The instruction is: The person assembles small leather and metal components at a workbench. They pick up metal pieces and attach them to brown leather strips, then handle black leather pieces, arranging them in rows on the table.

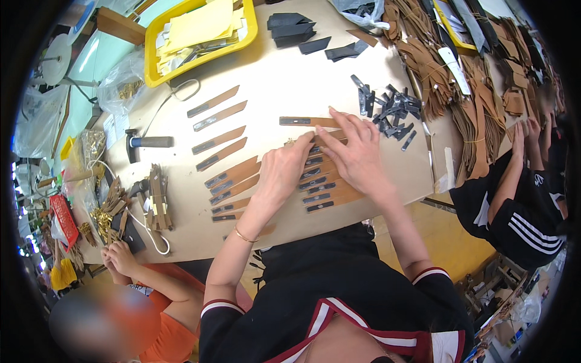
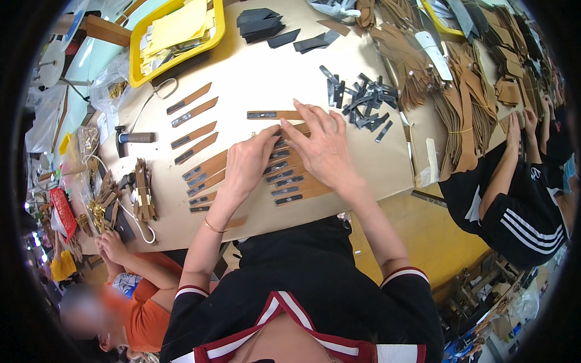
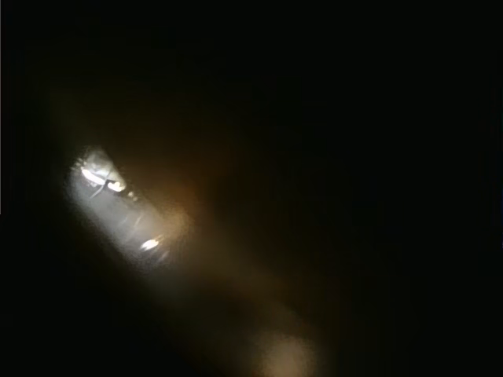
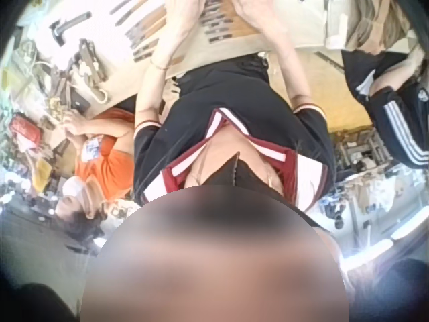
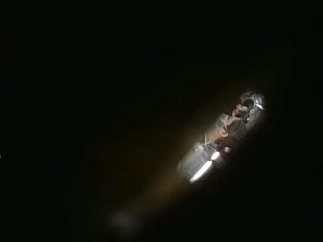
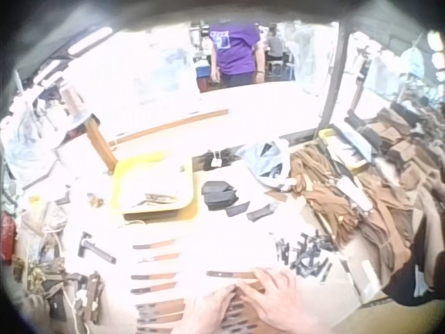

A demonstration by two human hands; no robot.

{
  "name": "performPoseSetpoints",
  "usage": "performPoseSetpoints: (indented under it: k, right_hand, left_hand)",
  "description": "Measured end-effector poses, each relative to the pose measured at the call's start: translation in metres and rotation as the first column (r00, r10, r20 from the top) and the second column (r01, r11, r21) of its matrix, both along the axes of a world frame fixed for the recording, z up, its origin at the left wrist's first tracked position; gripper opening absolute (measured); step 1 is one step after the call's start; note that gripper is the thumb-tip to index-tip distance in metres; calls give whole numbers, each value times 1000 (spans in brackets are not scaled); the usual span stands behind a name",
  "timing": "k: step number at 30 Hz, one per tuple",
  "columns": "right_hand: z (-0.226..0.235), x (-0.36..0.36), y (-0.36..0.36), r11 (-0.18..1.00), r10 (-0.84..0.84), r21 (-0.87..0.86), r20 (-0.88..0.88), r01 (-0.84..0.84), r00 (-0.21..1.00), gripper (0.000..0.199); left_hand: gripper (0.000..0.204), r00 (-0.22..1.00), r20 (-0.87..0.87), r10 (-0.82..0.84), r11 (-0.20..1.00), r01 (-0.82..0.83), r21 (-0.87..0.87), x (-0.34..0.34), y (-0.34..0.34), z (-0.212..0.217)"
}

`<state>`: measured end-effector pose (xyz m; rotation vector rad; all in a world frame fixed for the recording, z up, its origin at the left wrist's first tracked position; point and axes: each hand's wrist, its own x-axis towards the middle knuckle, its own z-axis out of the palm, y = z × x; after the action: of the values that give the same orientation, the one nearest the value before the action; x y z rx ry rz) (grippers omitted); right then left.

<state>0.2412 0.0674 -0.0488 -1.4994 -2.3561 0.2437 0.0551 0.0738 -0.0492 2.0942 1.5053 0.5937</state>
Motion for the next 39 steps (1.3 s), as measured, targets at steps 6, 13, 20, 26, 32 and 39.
performPoseSetpoints:
  k: [6, 13, 20, 26, 32, 39]
  right_hand:
    - [-5, -6, 11, 998, 3, -67, 42, 0, 999, 41]
    - [-1, 6, 18, 996, 38, -74, -59, -42, 998, 41]
    - [3, 7, -21, 996, -13, -89, 34, 16, 999, 38]
    - [0, 3, -25, 998, -28, -58, 54, 31, 998, 36]
    - [4, 1, -25, 998, -30, -59, 47, 33, 998, 37]
    - [9, -2, -25, 992, -48, -110, 70, 56, 996, 38]
  left_hand:
    - [31, 977, -195, -84, 993, 98, 63, -3, -4, -6]
    - [30, 952, -293, -86, 982, 132, 138, 0, -7, -11]
    - [25, 969, -243, -37, 953, 107, 282, 4, -13, -24]
    - [25, 963, 174, 206, 976, -189, -108, 0, -9, -10]
    - [16, 1000, 2, 22, 966, -22, 259, 0, -10, -12]
    - [40, 910, -410, -65, 947, 185, 262, 4, -16, -16]
